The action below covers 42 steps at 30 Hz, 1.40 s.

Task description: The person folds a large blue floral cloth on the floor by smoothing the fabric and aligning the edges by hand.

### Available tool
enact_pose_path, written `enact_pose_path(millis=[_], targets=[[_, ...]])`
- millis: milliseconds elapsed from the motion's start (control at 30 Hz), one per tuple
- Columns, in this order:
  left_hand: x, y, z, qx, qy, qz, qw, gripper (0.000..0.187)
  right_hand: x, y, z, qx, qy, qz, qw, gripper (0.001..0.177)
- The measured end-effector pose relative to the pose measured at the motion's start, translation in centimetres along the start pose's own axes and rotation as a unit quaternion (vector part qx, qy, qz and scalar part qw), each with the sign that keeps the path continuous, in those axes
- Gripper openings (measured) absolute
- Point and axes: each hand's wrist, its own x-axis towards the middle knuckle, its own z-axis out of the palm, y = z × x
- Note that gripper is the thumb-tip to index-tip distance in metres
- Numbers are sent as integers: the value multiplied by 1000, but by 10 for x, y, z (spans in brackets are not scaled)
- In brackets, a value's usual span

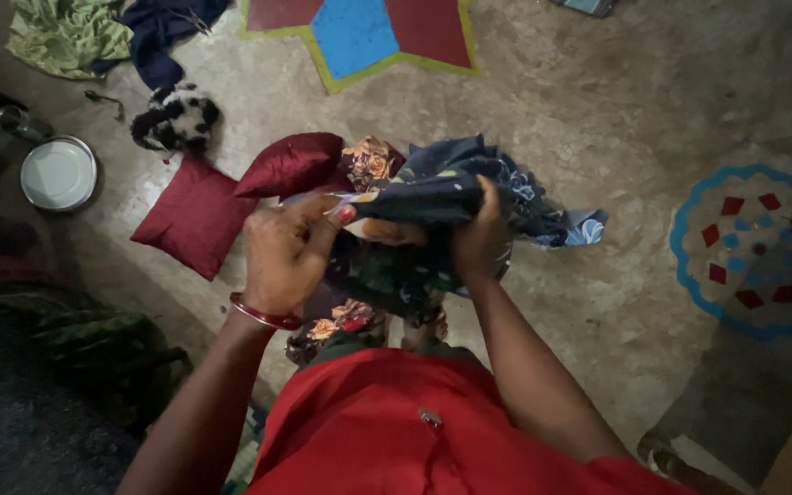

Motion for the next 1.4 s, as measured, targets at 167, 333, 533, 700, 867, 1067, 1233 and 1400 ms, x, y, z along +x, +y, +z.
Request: enact_pose_path(millis=[167, 333, 533, 700, 867, 1067, 1233, 1400], targets=[[13, -4, -10, -94, 100, -44, 990, 14, 11, -5, -27, -276, -141, 72, 948, 83], [18, -34, -9, -91, 123, -55, 987, 12, -13, 9, -69, -344, -333, 88, 874, 97], [52, -154, -21, -251, 223, -88, 938, 15, -58, 117, -164, -531, -401, 143, 733, 81], [93, -244, -67, -210, 318, -104, 919, 27, -78, 181, -282, -592, -320, 275, 687, 66], [101, -214, 27, -240, 103, -46, 964, 27, -112, 213, -346, -555, -313, 338, 693, 52], [95, -106, 101, -250, -71, -55, 964, 28, -93, 207, -302, -371, -250, 73, 891, 35], [94, -67, 111, -284, -144, -80, 945, 28, -19, 42, -270, -9, -99, 363, 927, 12], [53, -21, 130, -247, -305, -30, 919, 31, -6, -71, -200, 28, -156, 320, 934, 20]])
